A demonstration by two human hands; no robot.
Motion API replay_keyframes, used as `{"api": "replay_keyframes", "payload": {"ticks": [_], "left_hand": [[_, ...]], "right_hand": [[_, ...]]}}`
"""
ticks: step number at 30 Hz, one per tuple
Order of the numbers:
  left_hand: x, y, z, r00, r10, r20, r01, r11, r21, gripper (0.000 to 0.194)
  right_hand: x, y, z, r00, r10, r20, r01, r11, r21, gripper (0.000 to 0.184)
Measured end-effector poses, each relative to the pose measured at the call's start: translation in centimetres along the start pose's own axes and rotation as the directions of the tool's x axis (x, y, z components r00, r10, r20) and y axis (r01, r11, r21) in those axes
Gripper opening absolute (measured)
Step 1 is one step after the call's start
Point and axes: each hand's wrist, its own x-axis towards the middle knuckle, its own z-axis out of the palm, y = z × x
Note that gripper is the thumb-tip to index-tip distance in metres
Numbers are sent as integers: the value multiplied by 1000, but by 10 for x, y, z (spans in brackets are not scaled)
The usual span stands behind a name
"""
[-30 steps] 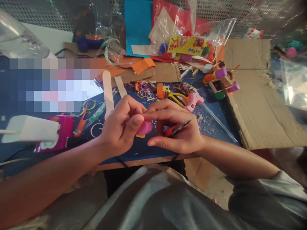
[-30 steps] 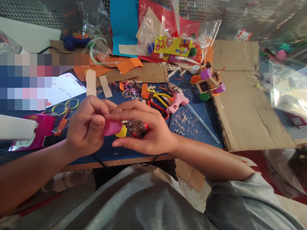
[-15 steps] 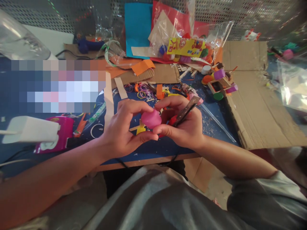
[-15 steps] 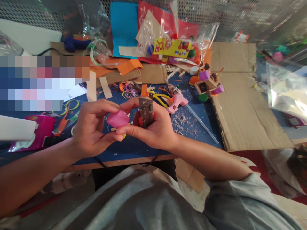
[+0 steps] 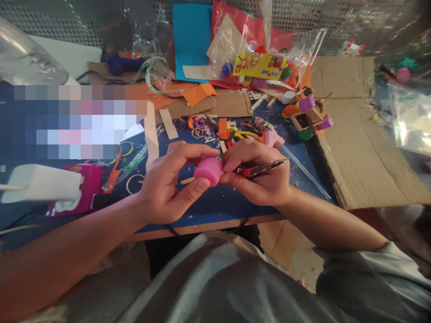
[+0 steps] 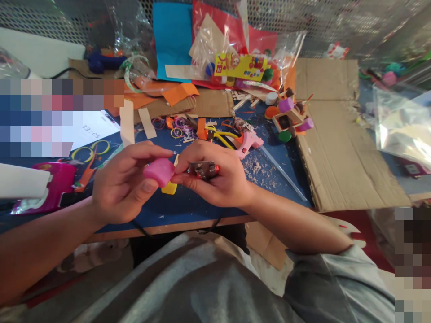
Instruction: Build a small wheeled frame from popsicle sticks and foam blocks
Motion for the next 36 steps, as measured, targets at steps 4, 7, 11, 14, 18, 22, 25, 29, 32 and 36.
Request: {"api": "replay_keyframes", "payload": {"ticks": [4, 7, 11, 14, 18, 22, 25, 29, 32, 36], "left_hand": [[4, 1, 2, 994, 102, 47, -103, 994, 20, 42], [4, -1, 4, 990, 128, 63, -132, 990, 58, 47], [0, -3, 6, 987, 122, 107, -135, 983, 125, 48], [-2, -3, 10, 985, 146, 92, -156, 981, 117, 49], [-6, 0, 16, 988, 151, 38, -154, 983, 99, 50], [-9, 2, 20, 986, 166, -5, -165, 982, 90, 48], [-10, 3, 21, 981, 193, -34, -188, 975, 117, 49], [-9, 4, 22, 979, 191, -71, -180, 974, 134, 46], [-10, 5, 22, 981, 183, -67, -173, 976, 136, 47], [-14, 7, 27, 977, 171, -130, -145, 972, 186, 46]], "right_hand": [[1, 1, 1, 998, -51, 41, 51, 999, 14, 19], [-1, -1, 1, 997, -38, 72, 37, 999, 15, 19], [-1, -5, 1, 993, -30, 114, 29, 1000, 5, 18], [-2, -8, 2, 989, -55, 136, 58, 998, -20, 19], [-5, -11, 7, 989, -87, 117, 97, 992, -81, 20], [-9, -12, 14, 995, -84, 59, 88, 993, -80, 16], [-10, -12, 16, 996, -76, 52, 80, 994, -77, 14], [-10, -13, 17, 997, -53, 56, 58, 993, -102, 18], [-11, -14, 19, 999, -28, 38, 32, 993, -118, 19], [-12, -16, 24, 1000, -5, -1, 5, 994, -109, 18]]}}
